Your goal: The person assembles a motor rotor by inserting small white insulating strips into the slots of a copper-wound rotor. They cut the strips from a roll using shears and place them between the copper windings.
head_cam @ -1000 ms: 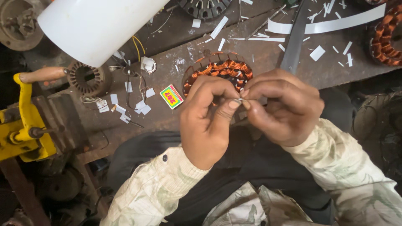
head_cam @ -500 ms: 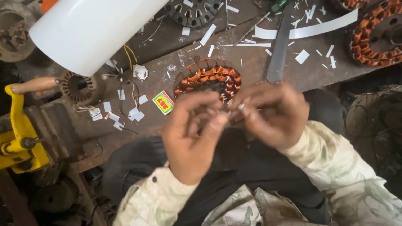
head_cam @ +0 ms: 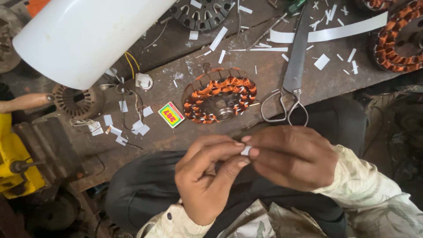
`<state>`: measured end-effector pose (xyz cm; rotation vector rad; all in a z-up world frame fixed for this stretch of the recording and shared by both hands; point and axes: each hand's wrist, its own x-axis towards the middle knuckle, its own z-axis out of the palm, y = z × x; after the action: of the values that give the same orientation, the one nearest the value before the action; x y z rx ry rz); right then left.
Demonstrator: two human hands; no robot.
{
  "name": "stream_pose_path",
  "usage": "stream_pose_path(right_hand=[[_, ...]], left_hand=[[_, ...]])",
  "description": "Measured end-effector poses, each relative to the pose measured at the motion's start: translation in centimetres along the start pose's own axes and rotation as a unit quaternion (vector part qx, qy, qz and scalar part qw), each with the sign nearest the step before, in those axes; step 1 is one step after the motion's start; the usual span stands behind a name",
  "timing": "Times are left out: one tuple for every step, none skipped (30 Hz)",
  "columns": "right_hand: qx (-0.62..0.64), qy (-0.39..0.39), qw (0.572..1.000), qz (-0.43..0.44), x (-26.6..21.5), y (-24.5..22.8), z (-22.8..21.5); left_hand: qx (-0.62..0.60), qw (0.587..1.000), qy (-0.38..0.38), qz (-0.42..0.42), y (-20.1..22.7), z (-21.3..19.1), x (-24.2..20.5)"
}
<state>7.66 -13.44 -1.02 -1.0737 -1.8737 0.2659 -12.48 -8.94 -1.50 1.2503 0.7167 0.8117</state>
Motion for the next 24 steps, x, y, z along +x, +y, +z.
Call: stream_pose_path(right_hand=[[0.009,-0.01,1.0,-0.028,0.1,0.2,-0.1],[-0.002,-0.015,0.999,-0.036,0.0,0.1,-0.2],[-0.014,-0.021,0.999,-0.045,-0.1,0.2,-0.2],[-0.027,-0.026,0.998,-0.053,-0.2,0.2,-0.2],[-0.018,-0.02,0.998,-0.048,-0.3,0.3,-0.1],[-0.01,-0.015,0.999,-0.043,-0.4,0.4,0.1],[-0.001,-0.008,0.999,-0.035,-0.6,0.3,0.4],[0.008,-0.007,1.0,0.017,-0.8,-0.1,0.7],[0.016,-0.006,0.998,0.065,-1.0,-0.6,1.0],[0.024,-0.005,0.993,0.114,-1.2,-1.0,1.2],[0.045,0.014,0.989,0.139,-1.3,-1.2,1.5],[0.067,0.033,0.984,0.163,-1.4,-1.3,1.9],[0.088,0.051,0.977,0.186,-1.5,-1.3,2.1],[0.085,0.049,0.979,0.178,-1.5,-1.1,2.1],[0.083,0.045,0.981,0.172,-1.7,-0.9,2.0],[0.081,0.041,0.982,0.166,-1.8,-0.8,2.0],[0.093,0.035,0.98,0.171,-1.9,-0.7,2.0],[0.105,0.028,0.978,0.176,-1.9,-0.6,1.9],[0.116,0.022,0.977,0.18,-2.0,-0.6,1.9],[0.131,0.023,0.974,0.183,-2.0,-0.6,2.0],[0.145,0.024,0.971,0.188,-2.1,-0.6,2.1],[0.16,0.026,0.968,0.192,-2.2,-0.6,2.2],[0.168,0.026,0.965,0.199,-2.2,-0.6,2.2],[0.176,0.026,0.962,0.205,-2.1,-0.6,2.3]], left_hand=[[-0.017,0.999,-0.005,-0.031,-0.1,-0.2,0.0],[-0.034,0.997,-0.011,-0.062,-0.3,-0.6,0.0],[-0.051,0.994,-0.016,-0.092,-0.5,-0.8,0.0],[-0.05,0.994,-0.011,-0.093,-0.7,-0.8,-0.1],[-0.048,0.994,-0.006,-0.094,-0.9,-0.8,-0.2],[-0.046,0.995,0.0,-0.094,-1.1,-0.8,-0.3],[-0.042,0.995,0.008,-0.095,-1.1,-0.8,-0.5],[-0.037,0.995,0.016,-0.096,-1.2,-0.7,-0.6],[-0.033,0.995,0.024,-0.093,-1.3,-0.7,-0.5],[-0.025,0.997,0.029,-0.073,-1.3,-0.6,-0.5],[-0.016,0.998,0.034,-0.054,-1.3,-0.4,-0.4],[-0.008,0.999,0.039,-0.034,-1.3,-0.4,-0.4],[0.006,0.999,0.037,-0.022,-1.2,-0.3,-0.3],[0.021,0.999,0.035,-0.01,-1.1,-0.3,-0.2],[0.034,0.999,0.034,-0.001,-1.0,-0.2,-0.2],[0.065,0.997,0.036,0.008,-0.9,-0.2,-0.2],[0.095,0.995,0.04,0.017,-0.7,-0.2,-0.1],[0.125,0.991,0.043,0.026,-0.5,-0.1,-0.2],[0.157,0.985,0.044,0.049,-0.3,-0.1,-0.2],[0.189,0.978,0.046,0.071,-0.2,0.0,-0.3],[0.22,0.97,0.046,0.092,-0.1,0.1,-0.4],[0.219,0.971,0.045,0.084,-0.1,0.1,-0.5],[0.219,0.972,0.044,0.077,-0.1,0.0,-0.5],[0.219,0.972,0.043,0.07,-0.2,-0.1,-0.5]])
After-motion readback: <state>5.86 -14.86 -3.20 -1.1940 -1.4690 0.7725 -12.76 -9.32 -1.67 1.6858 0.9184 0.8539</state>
